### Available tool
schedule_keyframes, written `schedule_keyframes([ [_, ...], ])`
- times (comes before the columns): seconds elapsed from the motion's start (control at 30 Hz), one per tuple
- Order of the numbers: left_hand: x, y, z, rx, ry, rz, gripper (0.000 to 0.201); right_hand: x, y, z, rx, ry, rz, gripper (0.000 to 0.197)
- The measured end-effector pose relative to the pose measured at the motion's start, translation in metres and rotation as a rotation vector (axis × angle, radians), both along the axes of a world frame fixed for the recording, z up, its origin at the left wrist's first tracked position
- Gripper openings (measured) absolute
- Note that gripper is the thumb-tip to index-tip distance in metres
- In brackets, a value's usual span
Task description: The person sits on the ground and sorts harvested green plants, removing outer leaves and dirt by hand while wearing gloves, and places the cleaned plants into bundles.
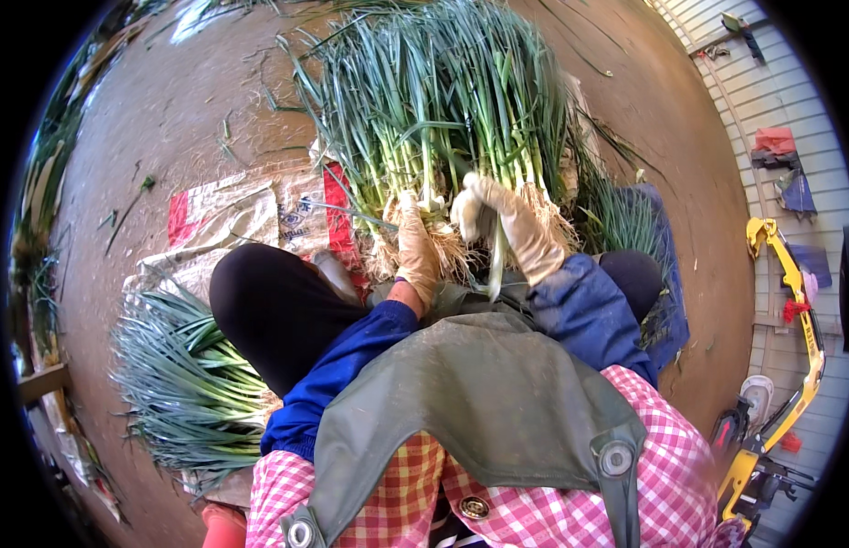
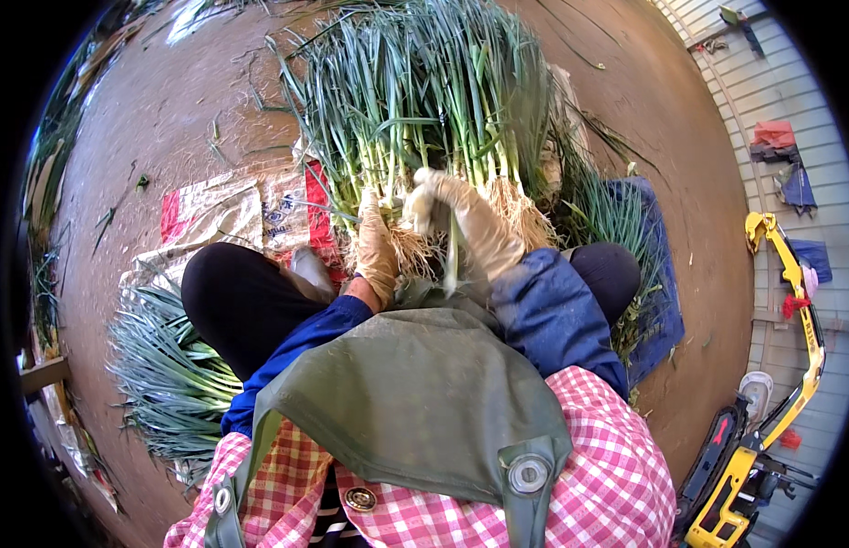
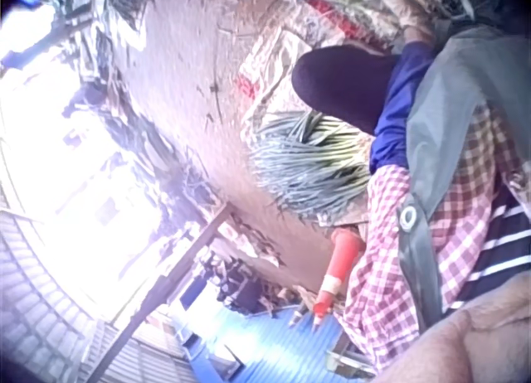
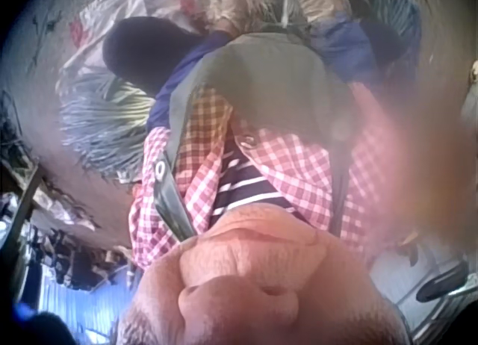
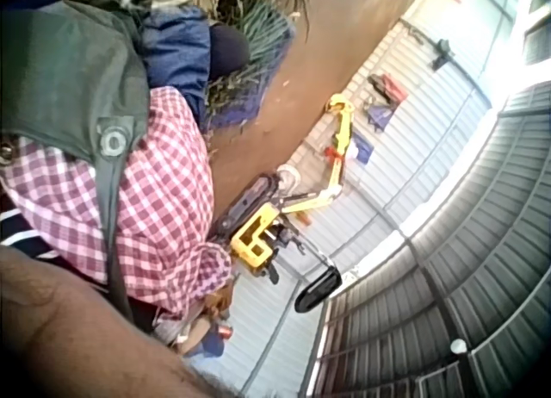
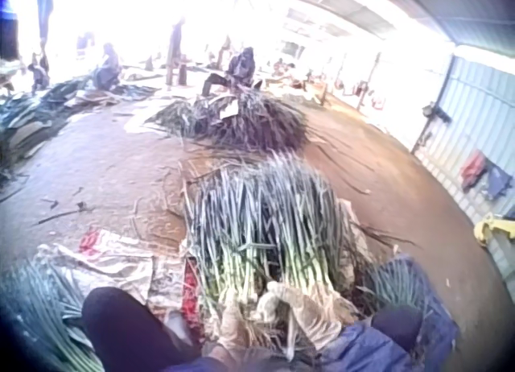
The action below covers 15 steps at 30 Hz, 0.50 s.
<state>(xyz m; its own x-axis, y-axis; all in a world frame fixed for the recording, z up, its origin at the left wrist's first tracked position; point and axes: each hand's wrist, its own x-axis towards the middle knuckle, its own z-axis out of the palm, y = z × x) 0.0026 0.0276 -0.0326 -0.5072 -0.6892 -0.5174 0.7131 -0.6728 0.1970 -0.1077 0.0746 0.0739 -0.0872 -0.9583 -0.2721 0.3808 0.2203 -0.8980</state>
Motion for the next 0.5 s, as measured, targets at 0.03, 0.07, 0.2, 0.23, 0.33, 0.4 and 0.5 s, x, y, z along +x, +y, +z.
schedule_keyframes([
  [0.03, 0.009, -0.005, -0.019, -0.112, -0.127, 0.010, 0.047, -0.003, -0.008, -0.002, 0.060, -0.013, -0.020, 0.034],
  [0.07, 0.014, -0.007, -0.020, -0.189, 0.014, -0.053, 0.045, -0.012, -0.011, -0.007, 0.120, -0.025, -0.057, 0.034],
  [0.2, -0.002, -0.005, -0.021, -0.188, -0.100, -0.004, 0.043, -0.013, -0.024, -0.018, 0.357, 0.382, -0.011, 0.040],
  [0.23, -0.009, -0.005, -0.024, -0.180, -0.121, 0.003, 0.042, -0.019, -0.025, -0.039, 0.235, 0.403, 0.026, 0.049],
  [0.33, -0.004, -0.001, -0.014, -0.232, -0.161, -0.054, 0.041, -0.012, -0.032, -0.056, 0.309, 0.752, 0.363, 0.052],
  [0.4, -0.002, 0.001, -0.002, -0.270, -0.179, -0.097, 0.041, -0.019, -0.026, -0.072, 0.149, 0.762, 0.358, 0.046],
  [0.5, 0.017, -0.005, -0.005, -0.240, -0.168, -0.207, 0.035, 0.006, -0.025, -0.049, 0.233, 0.724, 0.299, 0.033],
])
